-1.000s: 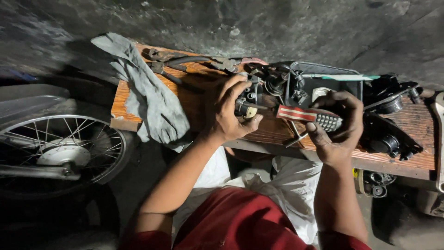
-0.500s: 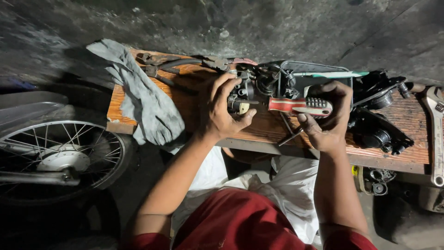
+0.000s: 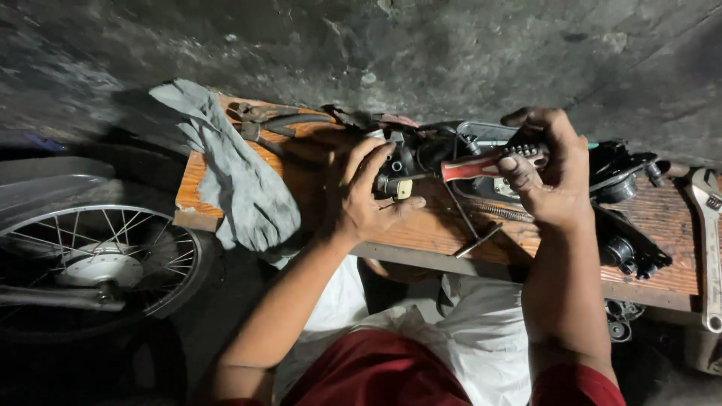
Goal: The person uses a screwdriver to loosen and remove screws from a small mechanical component held in their left hand. They disassemble the part, remove a spring and a small metal disc, and place the pieces into a black tray on the workbench.
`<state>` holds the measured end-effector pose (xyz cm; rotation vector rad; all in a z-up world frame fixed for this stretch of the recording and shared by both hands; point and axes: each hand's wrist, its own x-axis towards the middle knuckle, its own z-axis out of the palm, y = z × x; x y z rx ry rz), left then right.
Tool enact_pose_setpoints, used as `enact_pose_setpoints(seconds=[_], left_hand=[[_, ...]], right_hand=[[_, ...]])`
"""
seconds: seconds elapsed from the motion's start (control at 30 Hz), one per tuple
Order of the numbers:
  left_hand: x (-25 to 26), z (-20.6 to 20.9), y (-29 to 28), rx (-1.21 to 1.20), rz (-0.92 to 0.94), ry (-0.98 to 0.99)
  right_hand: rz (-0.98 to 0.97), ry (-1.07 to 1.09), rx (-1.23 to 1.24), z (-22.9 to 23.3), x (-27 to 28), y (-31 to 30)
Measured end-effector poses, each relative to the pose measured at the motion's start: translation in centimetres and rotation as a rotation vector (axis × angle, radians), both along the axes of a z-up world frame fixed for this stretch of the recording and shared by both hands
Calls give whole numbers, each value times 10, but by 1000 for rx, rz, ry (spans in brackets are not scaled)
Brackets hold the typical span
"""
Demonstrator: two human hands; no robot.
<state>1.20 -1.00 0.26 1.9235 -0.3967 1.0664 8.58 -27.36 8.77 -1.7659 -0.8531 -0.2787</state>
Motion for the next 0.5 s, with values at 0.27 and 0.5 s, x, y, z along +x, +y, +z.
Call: enact_pose_setpoints(seconds=[0.27,0.5], left_hand=[[-10,18,-5,169,160,177],[-8,24,-6,179,191,128]], right_hand=[[126,283,21,9,14,1],[25,269,-23,8,23,16]])
